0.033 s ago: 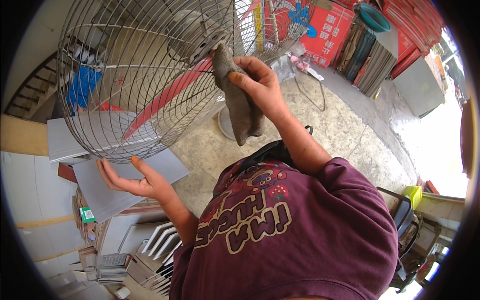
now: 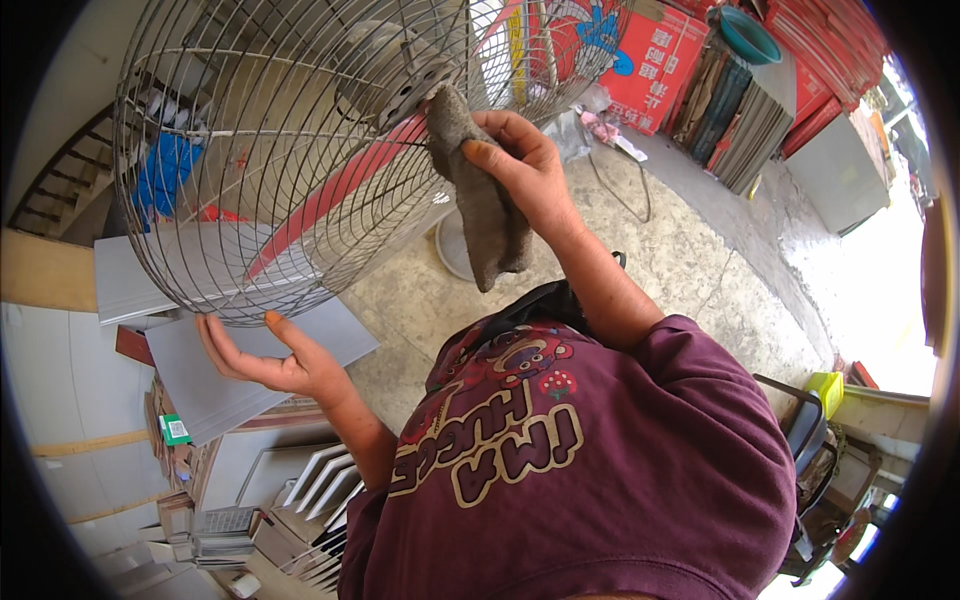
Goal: The person cleans the metal grill of a large pedestal fan with a cloth.
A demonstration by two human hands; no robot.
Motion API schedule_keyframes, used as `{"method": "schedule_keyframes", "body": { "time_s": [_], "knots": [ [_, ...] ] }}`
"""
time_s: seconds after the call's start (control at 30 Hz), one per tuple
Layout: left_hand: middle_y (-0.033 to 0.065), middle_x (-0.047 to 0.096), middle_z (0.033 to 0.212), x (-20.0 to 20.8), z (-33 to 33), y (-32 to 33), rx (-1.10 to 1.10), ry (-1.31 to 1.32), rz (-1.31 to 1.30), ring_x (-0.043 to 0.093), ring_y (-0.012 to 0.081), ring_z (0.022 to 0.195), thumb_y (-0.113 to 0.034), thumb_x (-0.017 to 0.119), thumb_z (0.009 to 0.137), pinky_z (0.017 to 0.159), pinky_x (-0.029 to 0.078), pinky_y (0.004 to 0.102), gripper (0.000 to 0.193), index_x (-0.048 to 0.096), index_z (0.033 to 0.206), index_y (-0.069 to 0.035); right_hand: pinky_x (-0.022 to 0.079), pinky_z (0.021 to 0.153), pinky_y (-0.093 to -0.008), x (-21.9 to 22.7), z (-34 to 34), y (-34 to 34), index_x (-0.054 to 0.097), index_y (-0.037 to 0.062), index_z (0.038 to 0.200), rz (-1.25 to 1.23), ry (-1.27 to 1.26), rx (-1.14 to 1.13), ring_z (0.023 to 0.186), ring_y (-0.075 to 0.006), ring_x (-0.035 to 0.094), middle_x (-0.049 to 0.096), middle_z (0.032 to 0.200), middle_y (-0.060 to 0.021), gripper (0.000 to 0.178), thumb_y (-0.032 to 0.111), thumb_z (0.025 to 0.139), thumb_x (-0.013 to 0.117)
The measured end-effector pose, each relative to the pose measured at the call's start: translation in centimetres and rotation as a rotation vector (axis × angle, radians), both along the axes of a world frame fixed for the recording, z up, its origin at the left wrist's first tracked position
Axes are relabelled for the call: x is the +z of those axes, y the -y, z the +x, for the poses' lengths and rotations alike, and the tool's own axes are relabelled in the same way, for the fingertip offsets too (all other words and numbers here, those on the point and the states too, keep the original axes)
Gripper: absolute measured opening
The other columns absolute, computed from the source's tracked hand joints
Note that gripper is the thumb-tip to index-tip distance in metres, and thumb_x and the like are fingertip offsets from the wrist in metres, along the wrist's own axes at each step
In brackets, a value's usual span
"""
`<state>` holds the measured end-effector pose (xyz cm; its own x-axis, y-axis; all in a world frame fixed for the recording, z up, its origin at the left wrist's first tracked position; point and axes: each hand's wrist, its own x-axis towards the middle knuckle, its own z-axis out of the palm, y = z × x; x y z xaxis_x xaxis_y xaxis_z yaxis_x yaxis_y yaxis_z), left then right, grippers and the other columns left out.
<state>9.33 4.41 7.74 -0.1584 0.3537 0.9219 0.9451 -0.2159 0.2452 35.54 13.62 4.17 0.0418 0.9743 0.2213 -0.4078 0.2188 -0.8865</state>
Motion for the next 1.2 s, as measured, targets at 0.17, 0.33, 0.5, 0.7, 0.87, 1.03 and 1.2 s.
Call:
{"method": "schedule_keyframes", "body": {
  "time_s": [0.17, 0.33, 0.5, 0.7, 0.87, 1.03, 1.2],
  "knots": [
    [0.0203, 0.034, 0.140, -0.1, 0.6, -0.5, -0.051, 0.013, 0.027, 0.033, 0.0319, 0.132, -0.009, 0.057, 0.090, 0.107, 0.028, 0.0451, 0.048, 0.040, 0.134, 0.002, 0.051, 0.076, -0.0259, -0.6, 1.9, -1.3, 0.054, 0.0014, 0.120, -0.086, -0.201, -0.121, 0.088, -0.0127, 0.062, 0.066, 0.098, -0.0087, 0.036, 0.007, 0.086, 0.065],
    [0.0203, 0.033, 0.141, -0.3, 0.5, -0.5, -0.054, 0.038, 0.017, 0.032, 0.0320, 0.133, -0.010, 0.057, 0.090, 0.107, 0.028, 0.0452, 0.048, 0.040, 0.133, 0.002, 0.052, 0.072, -0.0275, -1.8, 4.0, -2.8, 0.052, 0.0010, 0.121, -0.133, -0.286, -0.309, 0.084, -0.0153, 0.063, 0.066, 0.097, -0.0105, 0.040, 0.010, 0.085, 0.066],
    [0.0206, 0.033, 0.141, -0.2, 0.8, -0.4, -0.049, 0.046, 0.007, 0.032, 0.0321, 0.132, -0.009, 0.056, 0.091, 0.107, 0.028, 0.0452, 0.047, 0.039, 0.133, 0.002, 0.052, 0.072, -0.0271, -2.1, 5.1, -3.5, 0.055, -0.0006, 0.114, -0.133, -0.349, -0.322, 0.083, -0.0139, 0.063, 0.066, 0.096, -0.0086, 0.032, 0.010, 0.086, 0.066],
    [0.0216, 0.032, 0.141, -0.3, 1.6, -0.3, -0.088, 0.056, 0.014, 0.033, 0.0330, 0.132, -0.007, 0.055, 0.091, 0.108, 0.028, 0.0459, 0.047, 0.037, 0.133, 0.003, 0.048, 0.078, -0.0240, 0.3, 2.7, -2.2, 0.058, 0.0003, 0.110, -0.038, -0.255, -0.247, 0.087, -0.0093, 0.060, 0.065, 0.096, -0.0042, 0.025, 0.008, 0.087, 0.065],
    [0.0214, 0.035, 0.138, -0.9, 2.7, -0.3, -0.139, 0.059, 0.005, 0.034, 0.0342, 0.131, -0.004, 0.053, 0.090, 0.107, 0.029, 0.0461, 0.046, 0.037, 0.131, 0.005, 0.047, 0.077, -0.0229, 2.0, -0.2, 0.2, 0.058, 0.0014, 0.110, 0.048, -0.044, -0.012, 0.087, -0.0069, 0.056, 0.062, 0.097, -0.0012, 0.029, 0.010, 0.085, 0.068],
    [0.0215, 0.038, 0.134, -1.5, 4.6, -0.5, -0.235, 0.083, -0.026, 0.037, 0.0349, 0.128, -0.002, 0.051, 0.088, 0.106, 0.030, 0.0457, 0.046, 0.037, 0.131, 0.005, 0.047, 0.079, -0.0236, 2.0, -0.8, 0.4, 0.058, 0.0012, 0.114, 0.101, 0.042, 0.162, 0.089, -0.0061, 0.055, 0.062, 0.099, -0.0002, 0.032, 0.013, 0.085, 0.068],
    [0.0216, 0.041, 0.132, -2.5, 5.8, -0.4, -0.308, 0.117, -0.092, 0.041, 0.0341, 0.123, -0.001, 0.051, 0.085, 0.105, 0.032, 0.0450, 0.048, 0.038, 0.130, 0.006, 0.052, 0.079, -0.0264, 2.0, 1.6, -1.0, 0.056, 0.0008, 0.117, -0.013, -0.136, 0.074, 0.091, -0.0123, 0.062, 0.065, 0.103, -0.0061, 0.031, 0.008, 0.087, 0.063]
  ]
}}
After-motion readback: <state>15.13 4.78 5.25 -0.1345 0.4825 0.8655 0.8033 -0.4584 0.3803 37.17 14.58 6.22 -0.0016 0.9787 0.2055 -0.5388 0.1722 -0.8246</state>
